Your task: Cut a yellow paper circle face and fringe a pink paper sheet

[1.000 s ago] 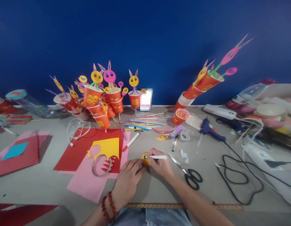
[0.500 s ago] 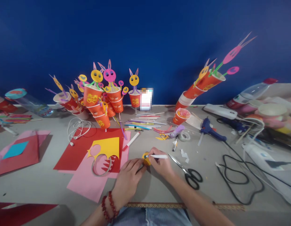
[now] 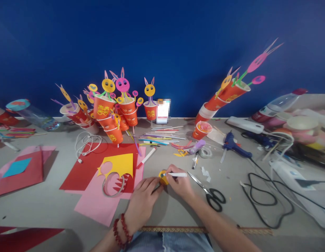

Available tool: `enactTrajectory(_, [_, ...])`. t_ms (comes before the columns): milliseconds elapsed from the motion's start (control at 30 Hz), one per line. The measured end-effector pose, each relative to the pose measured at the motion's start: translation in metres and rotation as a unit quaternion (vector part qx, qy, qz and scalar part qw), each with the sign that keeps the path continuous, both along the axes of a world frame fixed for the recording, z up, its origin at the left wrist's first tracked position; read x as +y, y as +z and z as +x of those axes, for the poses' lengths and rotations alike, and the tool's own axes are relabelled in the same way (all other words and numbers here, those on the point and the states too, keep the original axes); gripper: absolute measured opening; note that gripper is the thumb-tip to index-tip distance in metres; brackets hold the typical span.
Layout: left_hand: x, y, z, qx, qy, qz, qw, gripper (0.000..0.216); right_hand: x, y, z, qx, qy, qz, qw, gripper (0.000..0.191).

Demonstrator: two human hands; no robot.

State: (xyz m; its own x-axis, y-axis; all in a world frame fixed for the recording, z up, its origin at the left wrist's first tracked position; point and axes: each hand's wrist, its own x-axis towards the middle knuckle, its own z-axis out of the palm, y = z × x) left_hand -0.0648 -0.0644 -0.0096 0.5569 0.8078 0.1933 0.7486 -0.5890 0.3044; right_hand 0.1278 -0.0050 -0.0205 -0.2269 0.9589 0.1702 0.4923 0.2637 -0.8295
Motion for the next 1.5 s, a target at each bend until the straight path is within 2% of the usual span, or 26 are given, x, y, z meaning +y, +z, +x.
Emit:
enactTrajectory(867, [0.000,-0.001,0.000,-0.009,0.002,0.001,1.000,0.040,0.000,-0.001,0.000,0.010,0.004,-0.012,1.000,0.012])
enactTrajectory(1133, [-0.001,0.001,0.000,-0.004,0.001,0.001,1.000,0.041,0.000,0.004,-0.001,0.051,-0.004,-0.020,0.998,0.013])
enactTrajectory(1333, [-0.001,-0.001,0.001,0.003,0.006,-0.006,1.000,0.047,0.000,0.004,0.003,0.117,-0.040,-0.043,0.991,0.015])
enactTrajectory(1500, [-0.002,-0.001,0.004,0.010,0.020,0.000,1.000,0.049,0.002,0.014,0.016,0.111,-0.033,-0.053,0.992,0.007])
